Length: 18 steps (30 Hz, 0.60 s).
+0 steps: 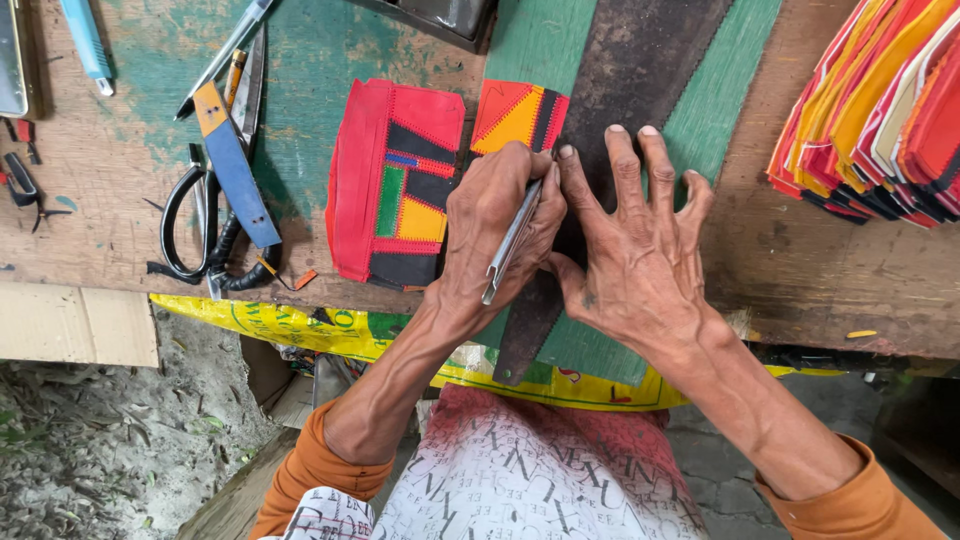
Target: The person sharpens a metal tool on a sharpening stone, then uses the tool to press or mark a colorful patterned shoe insole. The person repeats the sharpening and pressing actions on multiple insoles.
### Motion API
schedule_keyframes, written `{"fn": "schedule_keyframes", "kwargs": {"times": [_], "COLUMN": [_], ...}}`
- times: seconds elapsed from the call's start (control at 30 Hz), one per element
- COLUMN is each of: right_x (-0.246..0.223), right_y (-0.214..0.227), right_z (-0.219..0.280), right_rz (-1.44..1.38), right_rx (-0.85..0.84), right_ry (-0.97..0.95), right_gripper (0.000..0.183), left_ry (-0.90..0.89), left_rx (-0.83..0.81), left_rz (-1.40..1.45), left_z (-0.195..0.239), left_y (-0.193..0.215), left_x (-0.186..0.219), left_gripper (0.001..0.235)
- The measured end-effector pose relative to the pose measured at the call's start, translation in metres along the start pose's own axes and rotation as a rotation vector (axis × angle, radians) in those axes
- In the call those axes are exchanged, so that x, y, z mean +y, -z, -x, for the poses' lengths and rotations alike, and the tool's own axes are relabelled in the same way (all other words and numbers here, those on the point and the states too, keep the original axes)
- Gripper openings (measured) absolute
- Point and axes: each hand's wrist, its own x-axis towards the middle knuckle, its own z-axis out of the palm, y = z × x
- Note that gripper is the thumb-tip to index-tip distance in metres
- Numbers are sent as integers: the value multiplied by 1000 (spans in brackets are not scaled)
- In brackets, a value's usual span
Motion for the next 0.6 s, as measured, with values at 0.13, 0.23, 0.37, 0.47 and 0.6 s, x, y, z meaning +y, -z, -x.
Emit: {"fn": "schedule_keyframes", "kwargs": {"times": [0.13,0.23,0.37,0.47,0.6], "right_x": [1,0,0,1,0], "right_y": [-1,0,1,1,0], "right_z": [0,0,1,0,0], "right_rz": [-5,10,20,24,14], "right_rx": [16,8,15,13,7], "right_ry": [9,9,21,22,27], "right_gripper": [95,95,92,92,92], "left_ry": [9,-5,27,10,17], "left_rx": [-1,-15,-21,0,-32], "left_rz": [5,-3,-48,-50,-38], "left_z": [0,7,35,59,75], "left_y": [-1,5,18,23,26], "left_x": [-1,6,25,31,28], "left_gripper": [16,15,15,18,21]}}
